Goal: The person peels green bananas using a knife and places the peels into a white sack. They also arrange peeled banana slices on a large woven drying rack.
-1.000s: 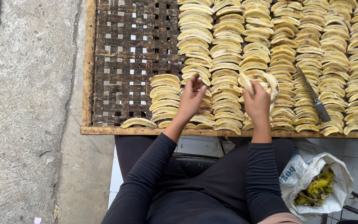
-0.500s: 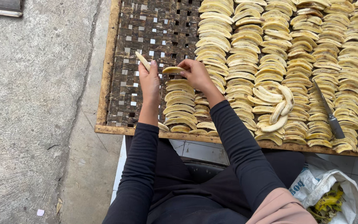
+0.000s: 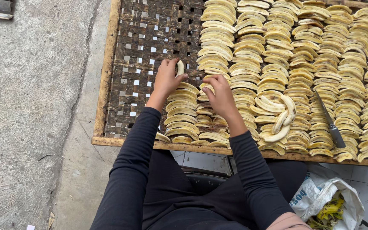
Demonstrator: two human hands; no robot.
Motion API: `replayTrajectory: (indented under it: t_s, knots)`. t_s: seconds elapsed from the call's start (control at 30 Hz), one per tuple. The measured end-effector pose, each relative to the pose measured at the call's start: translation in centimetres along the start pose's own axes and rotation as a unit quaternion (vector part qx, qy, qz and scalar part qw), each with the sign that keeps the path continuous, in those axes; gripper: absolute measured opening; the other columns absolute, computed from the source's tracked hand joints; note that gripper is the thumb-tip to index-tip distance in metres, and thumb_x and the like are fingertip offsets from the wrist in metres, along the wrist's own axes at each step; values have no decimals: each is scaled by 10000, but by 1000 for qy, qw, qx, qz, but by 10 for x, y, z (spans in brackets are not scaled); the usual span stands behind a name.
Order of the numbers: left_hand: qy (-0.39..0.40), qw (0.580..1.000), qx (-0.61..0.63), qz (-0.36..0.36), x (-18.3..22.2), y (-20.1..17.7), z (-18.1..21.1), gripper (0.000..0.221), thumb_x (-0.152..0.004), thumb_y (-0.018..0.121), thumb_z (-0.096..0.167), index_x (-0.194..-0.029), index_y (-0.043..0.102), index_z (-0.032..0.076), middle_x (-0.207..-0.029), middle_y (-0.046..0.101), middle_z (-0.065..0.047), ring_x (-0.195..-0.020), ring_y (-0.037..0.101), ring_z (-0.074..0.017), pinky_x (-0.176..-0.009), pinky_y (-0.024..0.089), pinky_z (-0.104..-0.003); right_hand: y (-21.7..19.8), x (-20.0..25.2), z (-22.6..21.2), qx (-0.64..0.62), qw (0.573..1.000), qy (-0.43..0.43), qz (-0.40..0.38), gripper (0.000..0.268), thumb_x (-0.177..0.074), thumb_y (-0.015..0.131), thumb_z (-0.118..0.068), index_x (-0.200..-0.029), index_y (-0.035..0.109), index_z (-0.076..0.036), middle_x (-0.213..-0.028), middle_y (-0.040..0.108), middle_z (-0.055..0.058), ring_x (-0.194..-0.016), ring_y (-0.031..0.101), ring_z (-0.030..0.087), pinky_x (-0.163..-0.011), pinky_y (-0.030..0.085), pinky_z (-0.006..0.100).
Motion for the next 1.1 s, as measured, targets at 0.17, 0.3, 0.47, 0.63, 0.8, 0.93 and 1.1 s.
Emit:
replayTrajectory:
  t_s: [0.17, 0.3, 0.47, 0.63, 0.8, 0.93, 1.1]
  knots:
    - [-31, 989, -138, 36, 0, 16, 15, 663, -743, 898, 230, -1298, 572, 69, -1176, 619, -168, -1088, 641, -367, -865, 536, -482, -50, 59, 8, -52, 991, 117, 37, 239, -983, 698, -152, -1186, 721, -28, -1141, 653, 113, -1027, 672, 240, -869, 544, 357]
    - [-27, 979, -200, -14, -13, 43, 5, 508, -891, 752, 72, -1344, 534, 0, -1143, 635, -205, -997, 696, -379, -814, 578, -456, -76, 98, 17, -48, 988, 136, 54, 247, -979, 712, -149, -1192, 721, -25, -1176, 667, 116, -1032, 670, 234, -822, 552, 346]
    - [121, 986, -99, -58, -22, 30, 0, 221, -989, 657, 43, -1199, 691, 100, -1114, 702, -93, -1028, 693, -350, -877, 551, -475, -119, 140, 44, 19, 982, 141, 122, 229, -1014, 725, -141, -1208, 729, -20, -1202, 660, 129, -1041, 666, 207, -813, 577, 317]
    - [89, 978, -97, -160, -19, 14, 8, 208, -936, 722, 176, -1136, 777, 188, -1070, 676, -106, -982, 659, -314, -866, 539, -443, -160, 166, 89, 13, 943, 287, 167, 274, -1004, 705, -171, -1239, 715, -30, -1219, 647, 138, -973, 673, 213, -762, 559, 349]
    - [128, 968, -190, -101, -6, 10, 32, 283, -910, 749, 217, -1188, 743, 164, -1100, 705, -82, -1043, 640, -298, -934, 478, -492, -167, 151, 136, 237, 939, 215, 127, 525, -918, 801, -174, -1355, 618, 53, -1264, 613, 250, -1146, 595, 394, -971, 476, 492]
    - [165, 981, -98, 7, 12, 21, 66, 388, -957, 724, 200, -1314, 649, 65, -1160, 690, -122, -1030, 643, -275, -905, 493, -460, -167, 128, 163, 288, 923, 248, 58, 712, -815, 836, -193, -1420, 560, 59, -1300, 613, 280, -1193, 571, 425, -990, 444, 493]
    - [140, 978, 153, -37, 70, 48, 126, 336, -1020, 669, 209, -1314, 646, 48, -1246, 694, -118, -1192, 649, -244, -1011, 535, -384, -168, 112, 179, 264, 902, 340, -41, 519, -874, 781, -101, -1348, 618, 34, -1212, 674, 256, -1103, 647, 387, -932, 510, 461]
Point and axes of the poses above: each hand's wrist, its own x-axis away from the middle knuckle, its own y-axis out of the palm, z = x × y, the point moved 1 cm from there along -x, towards the middle knuckle
